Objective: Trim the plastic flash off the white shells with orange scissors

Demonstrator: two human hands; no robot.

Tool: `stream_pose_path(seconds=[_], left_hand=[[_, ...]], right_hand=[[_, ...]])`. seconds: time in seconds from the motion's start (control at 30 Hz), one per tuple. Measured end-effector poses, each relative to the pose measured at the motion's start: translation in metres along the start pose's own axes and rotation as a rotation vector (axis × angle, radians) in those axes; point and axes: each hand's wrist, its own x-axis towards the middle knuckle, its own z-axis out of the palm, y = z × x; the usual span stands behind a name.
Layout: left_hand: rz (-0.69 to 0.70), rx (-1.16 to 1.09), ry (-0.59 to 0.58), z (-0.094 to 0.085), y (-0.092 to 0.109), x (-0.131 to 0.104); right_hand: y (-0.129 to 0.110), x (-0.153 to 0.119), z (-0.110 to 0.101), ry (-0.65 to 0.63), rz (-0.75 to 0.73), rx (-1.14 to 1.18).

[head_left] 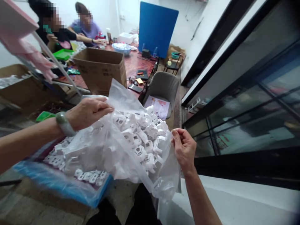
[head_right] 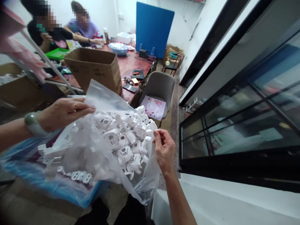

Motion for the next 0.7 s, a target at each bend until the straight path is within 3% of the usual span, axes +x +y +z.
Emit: stream_pose_path(seconds=[0.33,0.5,0.7], left_hand=[[0.055,-0.130,-0.039,0.005,-0.010,0.005],[0.051,-0.161,-0.073,0.018,-0.015,0.010],[0.074,-0.169,-0.097,0.031,-0.016,0.013]], right_hand=[[-0.015,-0.031,0.011,0.129,-0.110,-0.104],[-0.012,-0.040,0.014,0.234,-0.098,-0.172],[-0.004,-0.045,0.006,0.262,-0.039,-0.276]])
